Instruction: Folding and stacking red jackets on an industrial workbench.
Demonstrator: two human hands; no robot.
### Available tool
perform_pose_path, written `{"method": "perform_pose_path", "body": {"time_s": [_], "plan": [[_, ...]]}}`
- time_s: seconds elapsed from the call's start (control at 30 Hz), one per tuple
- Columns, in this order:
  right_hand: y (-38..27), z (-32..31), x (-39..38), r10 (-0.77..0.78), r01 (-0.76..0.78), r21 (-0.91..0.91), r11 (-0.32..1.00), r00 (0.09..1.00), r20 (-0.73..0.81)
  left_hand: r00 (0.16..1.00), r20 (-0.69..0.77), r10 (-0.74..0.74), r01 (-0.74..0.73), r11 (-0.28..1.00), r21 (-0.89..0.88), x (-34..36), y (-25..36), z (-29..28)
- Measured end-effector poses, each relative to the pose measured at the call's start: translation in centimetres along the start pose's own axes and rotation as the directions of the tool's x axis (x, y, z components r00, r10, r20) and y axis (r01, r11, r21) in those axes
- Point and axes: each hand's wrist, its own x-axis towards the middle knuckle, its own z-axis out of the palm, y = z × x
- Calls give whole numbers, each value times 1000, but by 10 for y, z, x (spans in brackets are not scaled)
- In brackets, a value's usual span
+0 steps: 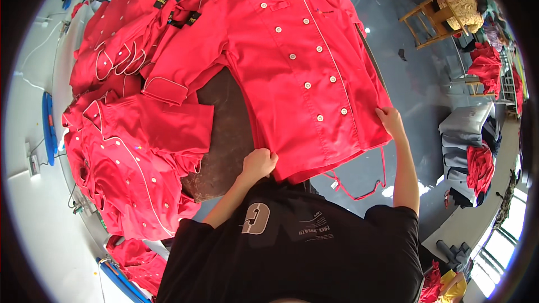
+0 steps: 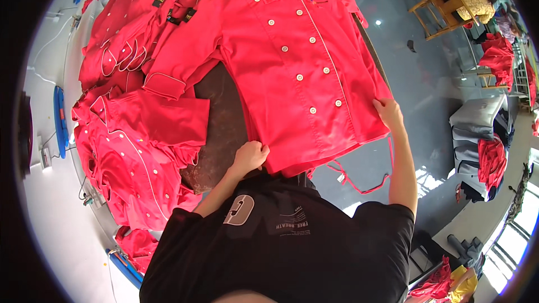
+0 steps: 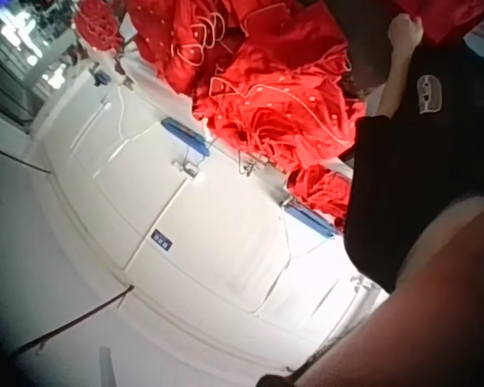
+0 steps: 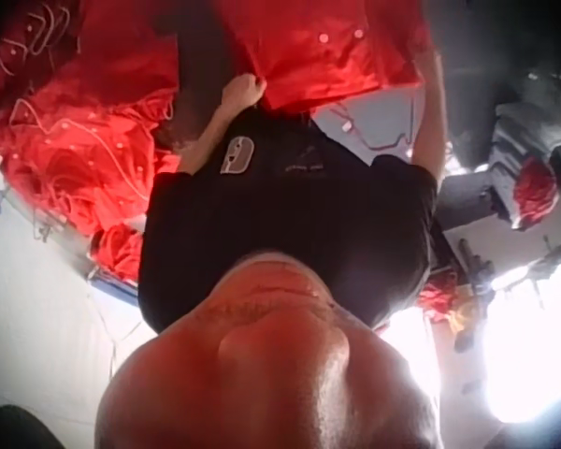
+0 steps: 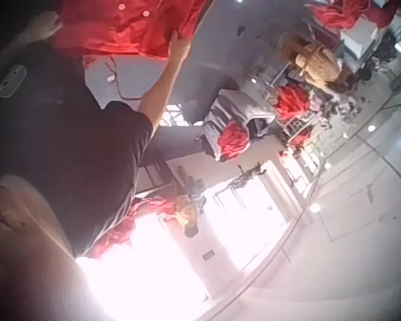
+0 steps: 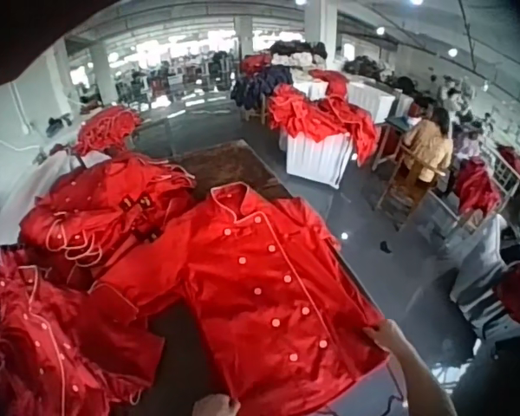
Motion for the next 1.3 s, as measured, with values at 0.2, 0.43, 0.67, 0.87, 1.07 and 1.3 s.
{"method": "perform_pose_path", "body": {"time_s": [0.2, 0.43, 0.67, 0.87, 1.07, 1.3], "plan": [[-14, -54, -14, -27, 31, 13, 999, 971, -237, 892, 444, 84, 143, 880, -452, -28, 18, -59], [25, 7, 33, -52, 13, -275, 961, 990, -134, 937, 338, 90, -17, 977, -212, 5, -32, 10], [-99, 17, 42, -475, 402, -289, 869, 840, -263, 951, 244, 191, -105, 940, -324, -5, -61, 3], [-167, 51, 88, -563, 545, -144, 826, 781, -270, 987, 2, 162, -154, 941, -301, -44, -115, -8], [-140, 111, 193, -327, 251, -260, 933, 892, -312, 997, -72, -42, 23, 967, -255, -93, -167, -14], [-153, 150, 204, -309, 212, -230, 950, 747, -588, 974, -24, -225, 197, 894, -403, -111, -168, -15]]}}
